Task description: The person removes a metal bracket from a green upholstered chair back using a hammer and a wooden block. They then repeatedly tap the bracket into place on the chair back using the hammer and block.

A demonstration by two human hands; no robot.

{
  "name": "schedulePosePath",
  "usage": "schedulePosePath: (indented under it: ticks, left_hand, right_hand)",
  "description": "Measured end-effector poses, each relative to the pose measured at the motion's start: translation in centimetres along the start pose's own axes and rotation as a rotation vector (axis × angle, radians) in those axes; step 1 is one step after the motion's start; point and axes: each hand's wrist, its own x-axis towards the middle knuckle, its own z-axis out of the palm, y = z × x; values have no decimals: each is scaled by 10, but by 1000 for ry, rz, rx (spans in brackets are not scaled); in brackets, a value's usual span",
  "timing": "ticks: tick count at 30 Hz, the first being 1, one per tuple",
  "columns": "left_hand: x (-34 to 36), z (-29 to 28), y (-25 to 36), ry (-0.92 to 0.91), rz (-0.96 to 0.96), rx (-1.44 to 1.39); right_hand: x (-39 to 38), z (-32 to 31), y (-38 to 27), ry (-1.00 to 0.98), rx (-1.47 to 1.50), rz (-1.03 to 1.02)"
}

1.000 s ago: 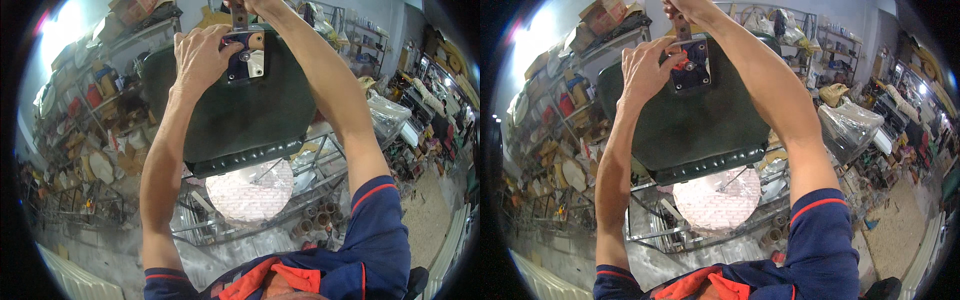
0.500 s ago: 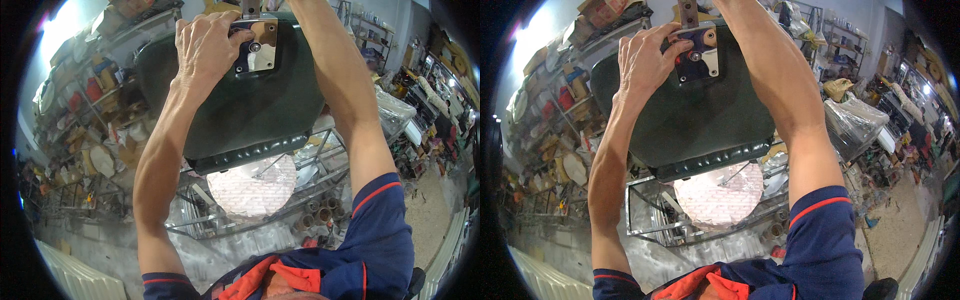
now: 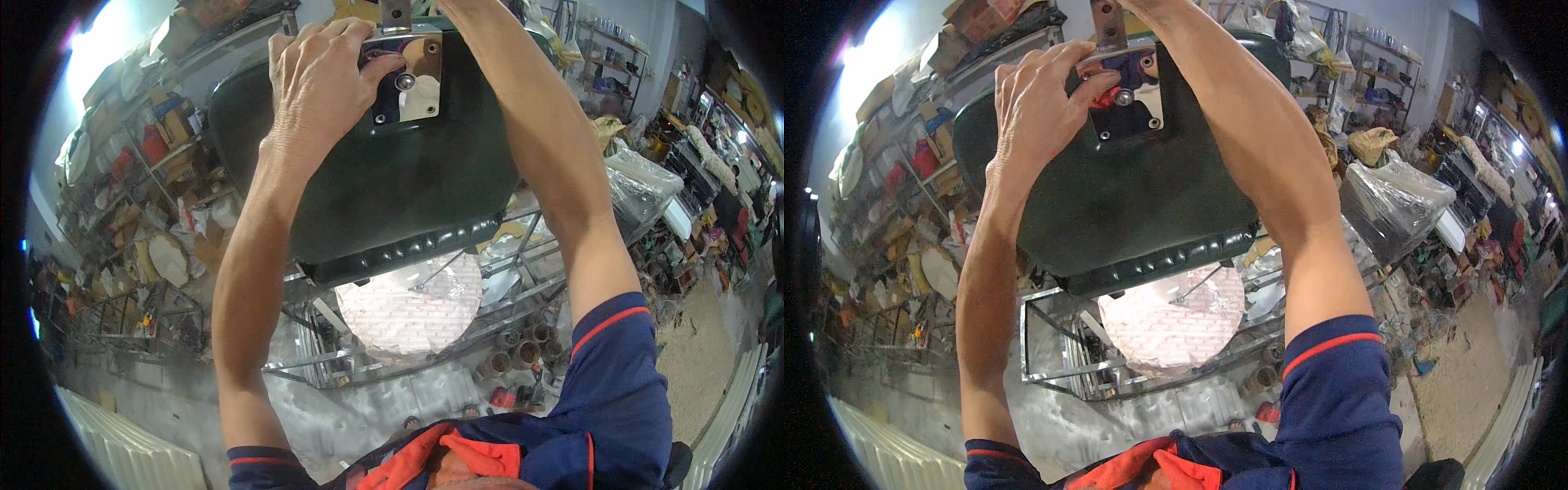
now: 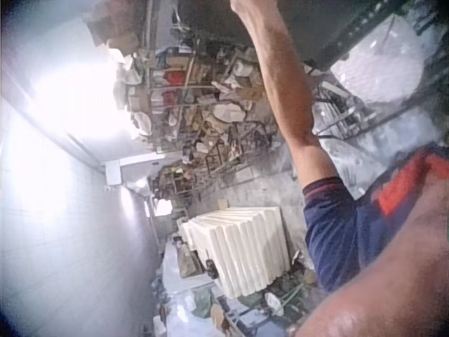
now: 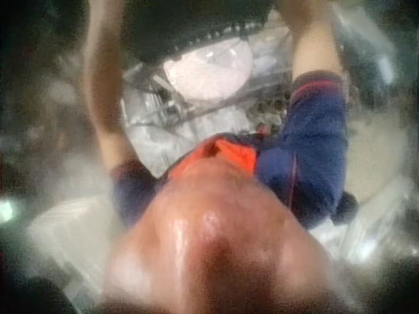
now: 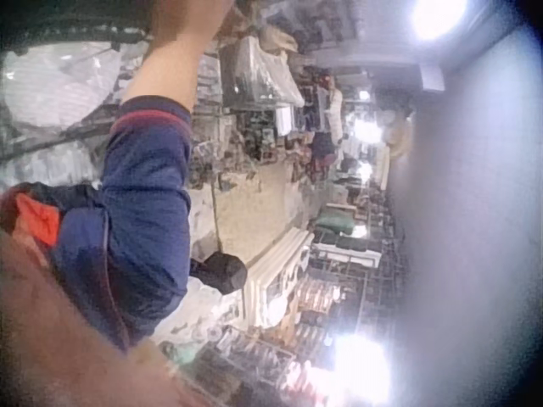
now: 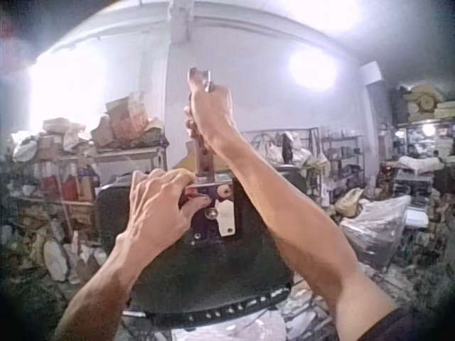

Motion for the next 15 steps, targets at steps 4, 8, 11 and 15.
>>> schedulePosePath:
  ticks: [4,8,11,15]
  left_hand:
    - [-1,-2,11,-12,14,33]
    - [1,3,15,-33,-50,43]
    - [7,2,23,-75,-77,-16]
    - [1,1,11,-5,-16,20]
  right_hand:
    - [14,-2,3,-21,34,81]
    - [9,1,-4,-2,1,22]
    - [-4,-17,19,-58,36,22]
    - [-14,-9,14,-92,9,122]
